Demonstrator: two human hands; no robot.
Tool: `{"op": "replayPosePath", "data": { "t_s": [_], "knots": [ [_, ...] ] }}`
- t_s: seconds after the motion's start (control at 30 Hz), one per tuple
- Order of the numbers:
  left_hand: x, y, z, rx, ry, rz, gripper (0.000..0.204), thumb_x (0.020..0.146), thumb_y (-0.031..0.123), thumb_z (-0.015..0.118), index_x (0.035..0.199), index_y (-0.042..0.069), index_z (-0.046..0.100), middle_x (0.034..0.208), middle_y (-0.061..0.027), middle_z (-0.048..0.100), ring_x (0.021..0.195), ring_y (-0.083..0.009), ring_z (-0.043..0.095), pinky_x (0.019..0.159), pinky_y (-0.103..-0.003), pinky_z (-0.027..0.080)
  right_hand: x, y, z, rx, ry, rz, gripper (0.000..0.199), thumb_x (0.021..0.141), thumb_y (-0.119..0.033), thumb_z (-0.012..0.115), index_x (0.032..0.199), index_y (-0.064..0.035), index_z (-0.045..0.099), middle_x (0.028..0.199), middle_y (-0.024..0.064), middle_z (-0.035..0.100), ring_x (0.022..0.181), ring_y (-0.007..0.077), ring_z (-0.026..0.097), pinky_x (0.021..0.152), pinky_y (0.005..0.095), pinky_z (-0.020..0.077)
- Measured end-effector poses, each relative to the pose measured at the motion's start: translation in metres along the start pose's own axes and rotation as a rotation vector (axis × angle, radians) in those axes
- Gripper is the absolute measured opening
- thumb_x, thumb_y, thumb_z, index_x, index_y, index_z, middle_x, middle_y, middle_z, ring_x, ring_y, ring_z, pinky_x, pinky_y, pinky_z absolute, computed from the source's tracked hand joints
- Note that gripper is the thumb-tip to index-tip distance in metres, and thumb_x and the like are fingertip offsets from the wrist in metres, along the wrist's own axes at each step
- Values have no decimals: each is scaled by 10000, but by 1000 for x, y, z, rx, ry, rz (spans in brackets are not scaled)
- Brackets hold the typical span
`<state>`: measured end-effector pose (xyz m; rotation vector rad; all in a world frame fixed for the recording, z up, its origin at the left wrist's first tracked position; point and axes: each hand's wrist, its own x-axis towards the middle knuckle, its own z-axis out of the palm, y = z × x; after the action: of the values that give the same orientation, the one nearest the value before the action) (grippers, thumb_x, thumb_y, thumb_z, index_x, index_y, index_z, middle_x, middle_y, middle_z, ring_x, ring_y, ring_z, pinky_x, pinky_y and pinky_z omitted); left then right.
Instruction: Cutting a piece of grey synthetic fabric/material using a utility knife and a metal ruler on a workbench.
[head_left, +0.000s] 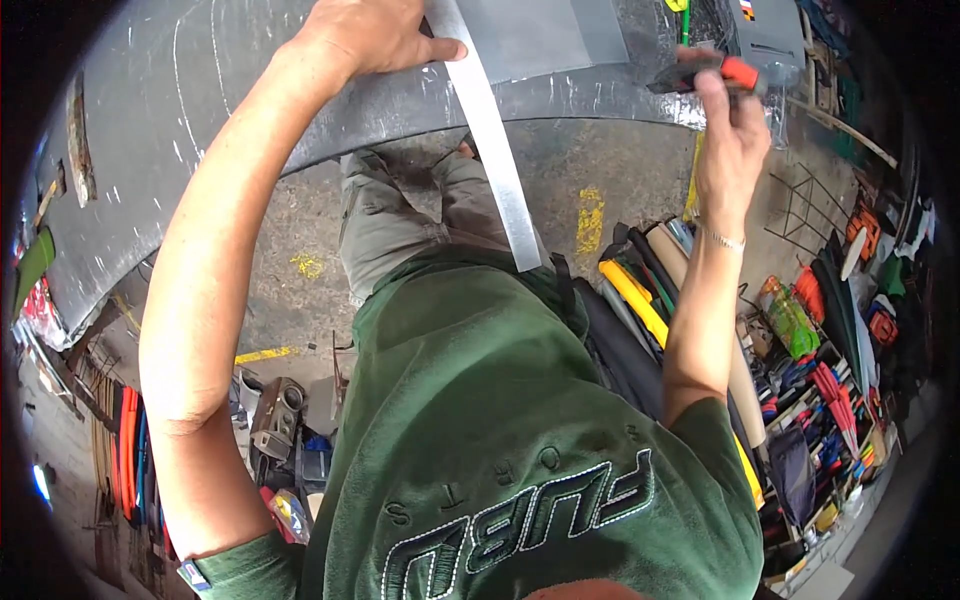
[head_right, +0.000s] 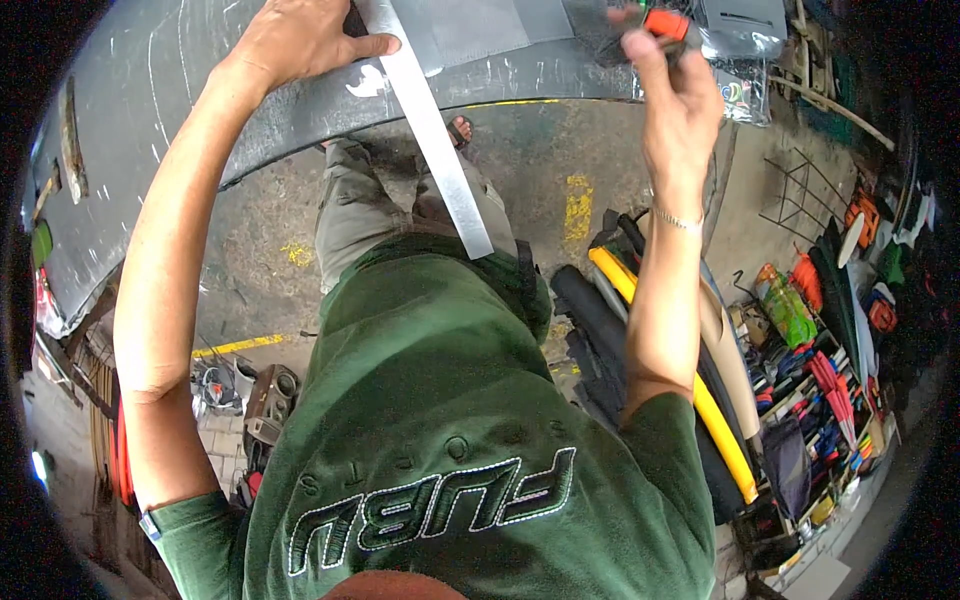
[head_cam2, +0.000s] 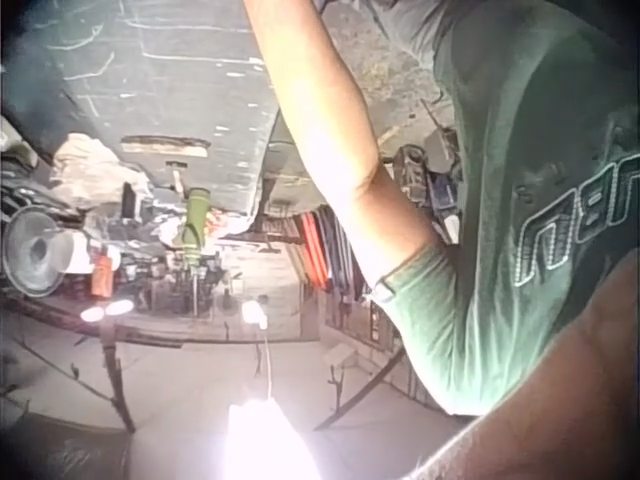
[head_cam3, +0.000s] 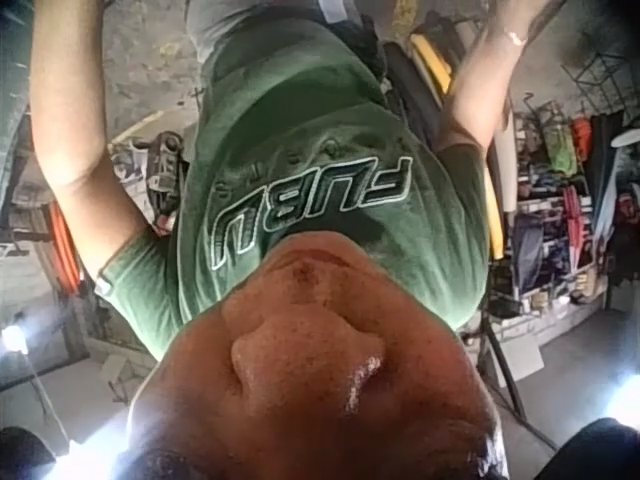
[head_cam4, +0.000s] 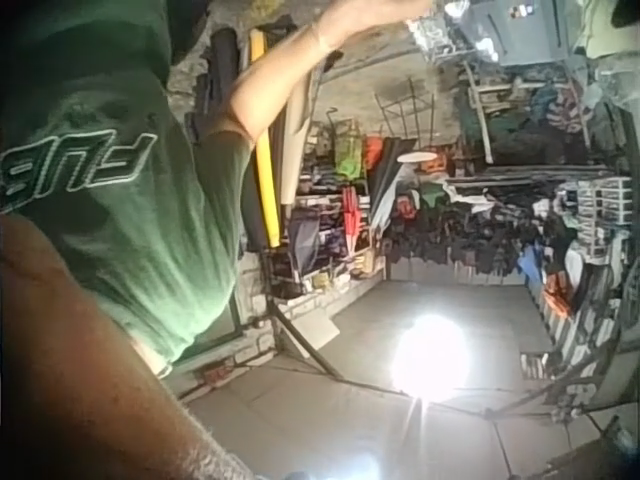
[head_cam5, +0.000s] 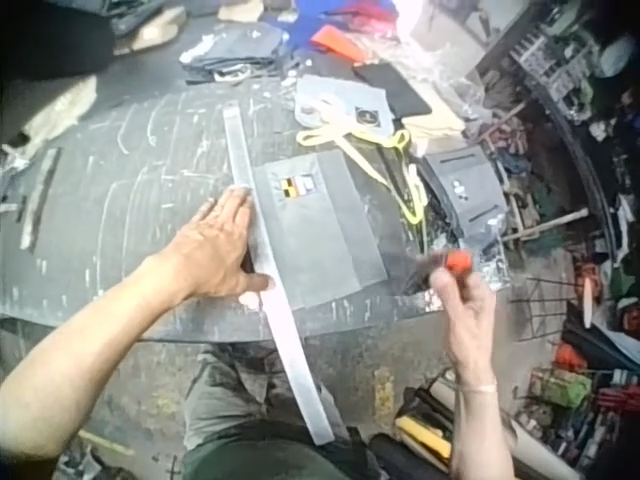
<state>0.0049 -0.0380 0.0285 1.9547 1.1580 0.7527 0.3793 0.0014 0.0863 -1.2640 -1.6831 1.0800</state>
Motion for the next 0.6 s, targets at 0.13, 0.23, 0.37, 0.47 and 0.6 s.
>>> {"op": "replayPosePath", "data": {
  "t_s": [0.13, 0.23, 0.37, 0.47, 0.6],
  "knots": [
    [49, 65, 10, 747, -303, -554, 1178, 783, 577, 790, 1520, -174, 259, 1610, -346, 270, 1538, -421, 256, 1267, -463, 250, 29, -5, 35, 387, -39, 34, 293, 1042, -246, 608, 1190, 6, 631, 1017, 93, 666, 889, 167, 623, 778, 298, 533],
    [-42, -140, 38, 598, 554, 112, 1177, 779, 591, 787, 1517, -169, 272, 1607, -341, 279, 1541, -418, 248, 1265, -468, 251, 66, -31, 132, 755, -302, 65, 358, 1072, -390, 526, 1120, -43, 604, 817, 40, 573, 674, 142, 552, 615, 297, 489],
    [34, 47, 12, 745, -269, -555, 1184, 779, 601, 785, 1528, -157, 268, 1612, -335, 280, 1546, -415, 238, 1266, -484, 242, 77, -15, 163, 799, -278, 87, 433, 1090, -499, 465, 993, -86, 552, 653, 1, 489, 497, 110, 475, 466, 275, 414],
    [19, 28, 12, 738, -110, -443, 1182, 778, 610, 783, 1534, -145, 275, 1611, -330, 288, 1545, -415, 241, 1264, -502, 241, 83, -13, 197, 747, -341, 148, 459, 1091, -515, 448, 908, -99, 517, 614, -5, 458, 457, 90, 435, 419, 253, 359],
    [33, 62, 7, 798, -276, -569, 1171, 784, 609, 779, 1539, -135, 282, 1608, -323, 299, 1545, -413, 243, 1261, -509, 245, 91, 3, 209, 743, -373, 256, 460, 1095, -509, 434, 898, -105, 527, 584, -11, 443, 421, 93, 410, 390, 255, 335]
  ]
}}
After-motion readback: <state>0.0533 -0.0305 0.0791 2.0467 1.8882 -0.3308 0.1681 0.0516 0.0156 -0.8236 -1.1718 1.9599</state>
